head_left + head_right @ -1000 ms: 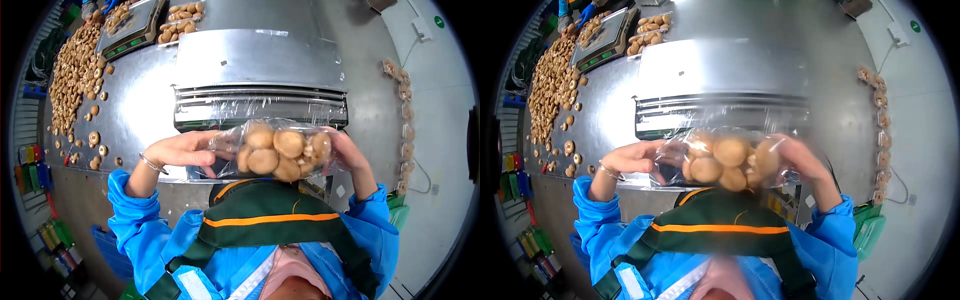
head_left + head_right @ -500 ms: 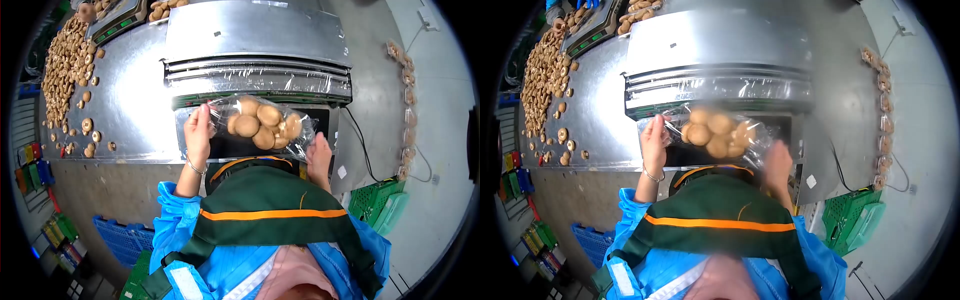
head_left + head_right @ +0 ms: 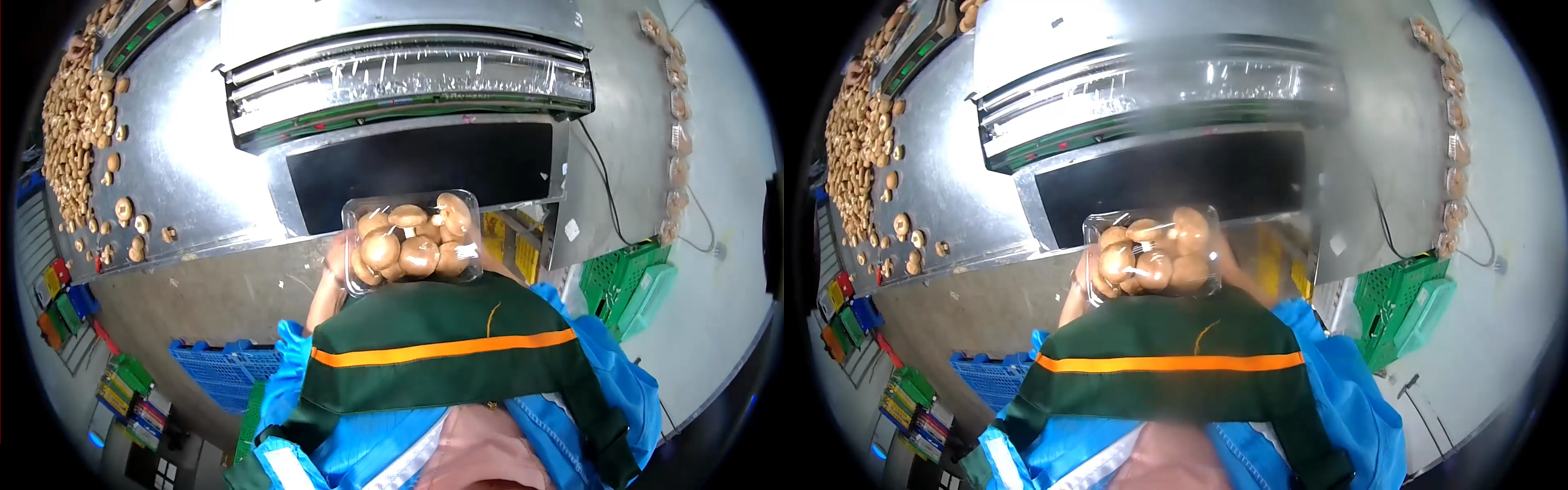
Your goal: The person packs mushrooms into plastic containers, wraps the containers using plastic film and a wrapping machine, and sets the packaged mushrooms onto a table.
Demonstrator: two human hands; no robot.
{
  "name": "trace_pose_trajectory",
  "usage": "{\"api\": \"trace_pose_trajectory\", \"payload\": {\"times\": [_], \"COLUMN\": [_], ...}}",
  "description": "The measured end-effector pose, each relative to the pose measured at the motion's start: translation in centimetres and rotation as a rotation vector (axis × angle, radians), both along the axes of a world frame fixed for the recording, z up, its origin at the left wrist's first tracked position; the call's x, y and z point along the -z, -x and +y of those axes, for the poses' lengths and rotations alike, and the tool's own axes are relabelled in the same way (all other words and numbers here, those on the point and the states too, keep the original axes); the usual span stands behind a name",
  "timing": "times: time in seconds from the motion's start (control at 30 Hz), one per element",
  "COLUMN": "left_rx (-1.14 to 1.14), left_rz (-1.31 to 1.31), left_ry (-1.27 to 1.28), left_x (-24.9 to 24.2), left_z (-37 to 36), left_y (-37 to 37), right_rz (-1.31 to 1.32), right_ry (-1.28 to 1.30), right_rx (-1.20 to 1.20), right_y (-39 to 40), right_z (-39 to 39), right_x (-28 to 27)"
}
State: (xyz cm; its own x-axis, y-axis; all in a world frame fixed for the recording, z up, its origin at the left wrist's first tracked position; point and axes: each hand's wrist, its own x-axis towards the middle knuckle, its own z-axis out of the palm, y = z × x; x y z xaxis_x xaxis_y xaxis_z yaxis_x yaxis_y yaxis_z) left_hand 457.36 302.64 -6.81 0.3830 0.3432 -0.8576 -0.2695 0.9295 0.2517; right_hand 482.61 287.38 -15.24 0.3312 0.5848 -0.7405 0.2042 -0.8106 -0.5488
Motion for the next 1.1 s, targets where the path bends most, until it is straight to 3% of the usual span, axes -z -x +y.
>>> {"api": "trace_pose_trajectory", "payload": {"times": [0.1,0.2,0.37,0.43,0.5,0.53,0.6,0.67,0.7,0.77,0.8,0.87,0.9,0.97,1.0,1.07,1.1], "left_rx": [0.021,0.04,0.222,0.612,0.164,0.046,0.329,0.394,0.372,0.29,0.274,0.529,0.619,0.75,0.793,0.764,0.632], "left_rz": [-0.384,-0.62,-0.732,-0.646,-0.516,-0.653,-0.753,-0.736,-0.592,-0.571,-0.549,-0.376,-0.308,-0.622,-0.647,-0.447,-0.325], "left_ry": [0.031,0.055,-0.29,-0.518,-0.368,-0.317,-0.81,-0.888,-0.87,-0.709,-0.659,-1.095,-1.238,-1.049,-0.873,-0.825,-0.895], "left_x": [-1.0,-6.5,-14.3,-16.1,-13.1,-14.5,-16.2,-16.6,-16.6,-16.4,-16.4,-15.8,-16.5,-16.4,-16.8,-17.6,-17.9], "left_z": [1.6,2.9,5.1,7.2,6.5,7.4,7.6,7.0,6.7,5.8,5.6,5.2,5.2,7.5,8.5,10.2,10.3], "left_y": [-2.6,-4.9,-8.4,-10.6,-13.6,-14.3,-16.9,-21.9,-24.2,-29.6,-31.9,-34.4,-35.2,-34.0,-32.7,-29.5,-28.8], "right_rz": [0.07,0.297,0.91,1.028,1.043,1.03,0.957,0.825,0.827,0.809,0.799,0.777,0.919,0.678,0.632,0.533,0.47], "right_ry": [0.061,0.056,-0.16,-0.327,-0.507,-0.601,-0.736,-0.809,-1.018,-1.41,-1.333,-1.162,-1.041,-0.939,-0.969,-1.033,-1.031], "right_rx": [-0.105,-0.007,0.582,0.774,0.924,0.993,1.162,1.364,1.266,1.025,1.124,1.318,1.121,1.052,0.955,0.771,0.748], "right_y": [1.4,0.7,-2.8,-3.9,-4.8,-5.7,-7.8,-9.7,-10.2,-12.3,-14.4,-20.6,-25.3,-34.5,-39.7,-50.2,-54.5], "right_z": [-0.7,-0.8,1.1,2.2,3.3,4.0,5.1,6.0,7.3,9.3,9.1,7.4,7.3,8.6,9.8,12.3,13.8], "right_x": [-0.3,-3.0,-14.6,-18.8,-21.4,-22.2,-23.4,-24.9,-26.4,-27.8,-26.7,-23.5,-23.1,-20.6,-18.2,-13.7,-12.0]}}
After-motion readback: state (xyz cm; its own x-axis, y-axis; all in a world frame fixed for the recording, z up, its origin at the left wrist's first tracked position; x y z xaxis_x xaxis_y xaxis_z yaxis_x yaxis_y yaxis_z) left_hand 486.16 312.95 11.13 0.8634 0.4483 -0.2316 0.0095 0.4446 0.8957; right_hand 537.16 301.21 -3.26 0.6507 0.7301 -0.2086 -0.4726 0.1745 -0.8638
